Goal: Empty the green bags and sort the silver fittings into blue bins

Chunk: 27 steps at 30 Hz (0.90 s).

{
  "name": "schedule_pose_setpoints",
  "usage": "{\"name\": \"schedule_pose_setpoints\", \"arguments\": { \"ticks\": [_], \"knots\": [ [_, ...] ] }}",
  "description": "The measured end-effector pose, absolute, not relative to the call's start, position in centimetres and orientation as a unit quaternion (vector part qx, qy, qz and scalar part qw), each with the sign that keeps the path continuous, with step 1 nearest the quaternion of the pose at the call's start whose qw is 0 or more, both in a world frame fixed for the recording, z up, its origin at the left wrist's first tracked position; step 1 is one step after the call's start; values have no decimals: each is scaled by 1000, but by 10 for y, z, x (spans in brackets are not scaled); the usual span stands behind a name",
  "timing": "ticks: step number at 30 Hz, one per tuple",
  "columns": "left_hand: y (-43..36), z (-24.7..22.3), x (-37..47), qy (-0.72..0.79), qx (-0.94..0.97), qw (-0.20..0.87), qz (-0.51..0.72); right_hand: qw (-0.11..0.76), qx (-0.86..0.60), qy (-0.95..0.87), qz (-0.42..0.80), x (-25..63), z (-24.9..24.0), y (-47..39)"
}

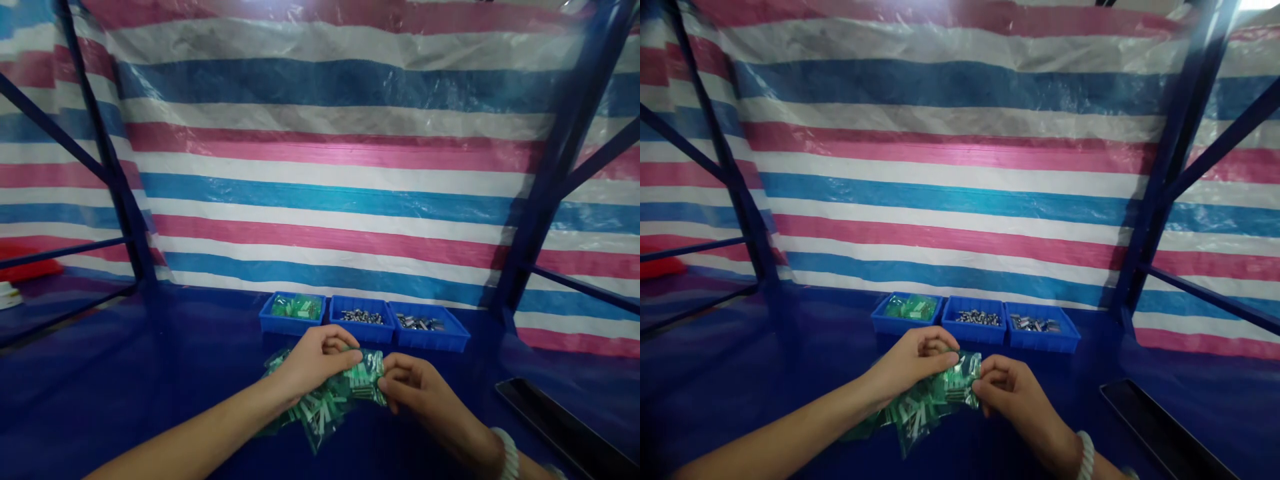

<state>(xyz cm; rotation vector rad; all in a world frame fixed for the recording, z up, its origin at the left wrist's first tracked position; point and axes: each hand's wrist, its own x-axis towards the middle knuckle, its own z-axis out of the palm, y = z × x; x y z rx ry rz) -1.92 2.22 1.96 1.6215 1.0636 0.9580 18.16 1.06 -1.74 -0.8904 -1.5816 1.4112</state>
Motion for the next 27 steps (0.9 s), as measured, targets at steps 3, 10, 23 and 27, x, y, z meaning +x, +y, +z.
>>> {"name": "schedule_pose_setpoints", "arguments": {
  "ticks": [3,10,23,27],
  "knots": [
    [21,17,-16,412,609,533,418,433,-365,-609,555,183,-17,12],
    [15,21,-15,313,776,274,474,513,-346,-734,279,191,-11,9],
    [1,25,-35,49,839,-329,431,517,-214,-797,-227,214,-13,-2],
    [2,19,-31,75,848,-233,469,541,-241,-788,-169,208,-11,-4]
  ]
}}
